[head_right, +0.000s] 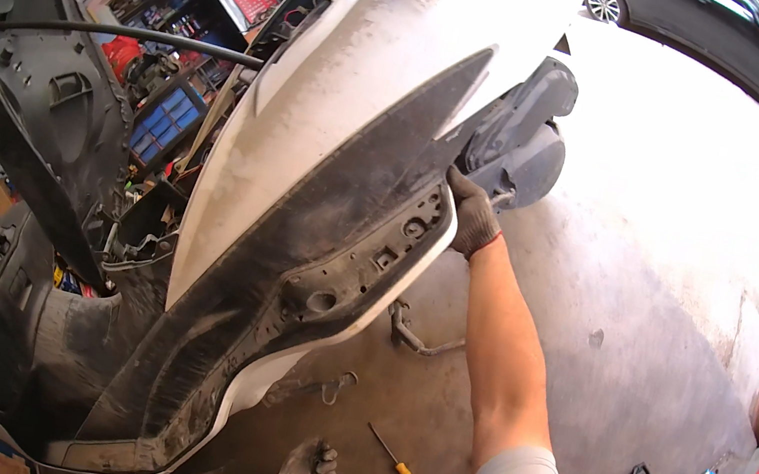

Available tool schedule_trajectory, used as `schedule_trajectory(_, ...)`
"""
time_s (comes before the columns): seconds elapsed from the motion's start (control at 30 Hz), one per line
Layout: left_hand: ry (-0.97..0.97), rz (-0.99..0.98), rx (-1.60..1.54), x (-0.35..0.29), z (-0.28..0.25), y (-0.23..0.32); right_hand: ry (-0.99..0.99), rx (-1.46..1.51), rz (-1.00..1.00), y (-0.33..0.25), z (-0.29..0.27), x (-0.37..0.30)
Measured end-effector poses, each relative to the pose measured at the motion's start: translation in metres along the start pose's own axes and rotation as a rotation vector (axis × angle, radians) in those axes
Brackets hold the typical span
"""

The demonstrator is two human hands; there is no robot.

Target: Removing screws and plastic body panels from a scooter.

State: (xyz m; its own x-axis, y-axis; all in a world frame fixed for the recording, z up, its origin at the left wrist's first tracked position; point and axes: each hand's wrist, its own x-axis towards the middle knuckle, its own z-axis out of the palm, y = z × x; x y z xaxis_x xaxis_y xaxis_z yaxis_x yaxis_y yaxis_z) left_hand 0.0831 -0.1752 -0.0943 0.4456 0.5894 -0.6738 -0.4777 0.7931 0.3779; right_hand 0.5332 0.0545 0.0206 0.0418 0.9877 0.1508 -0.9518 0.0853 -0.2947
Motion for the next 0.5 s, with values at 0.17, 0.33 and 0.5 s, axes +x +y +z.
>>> schedule_trajectory(0.17, -0.035, -0.018, -0.068, 0.012, -0.019, 0.006, -0.022, -0.005, 0.056, -0.001, -0.005, 0.001)
schedule_trajectory(0.33, 0.014, -0.028, -0.064, 0.025, -0.010, -0.001, -0.075, 0.000, 0.094, -0.006, -0.007, -0.001)
schedule_trajectory(0.5, -0.043, -0.046, -0.077, 0.035, -0.010, -0.003, -0.086, -0.055, 0.066, -0.005, -0.009, 0.001)
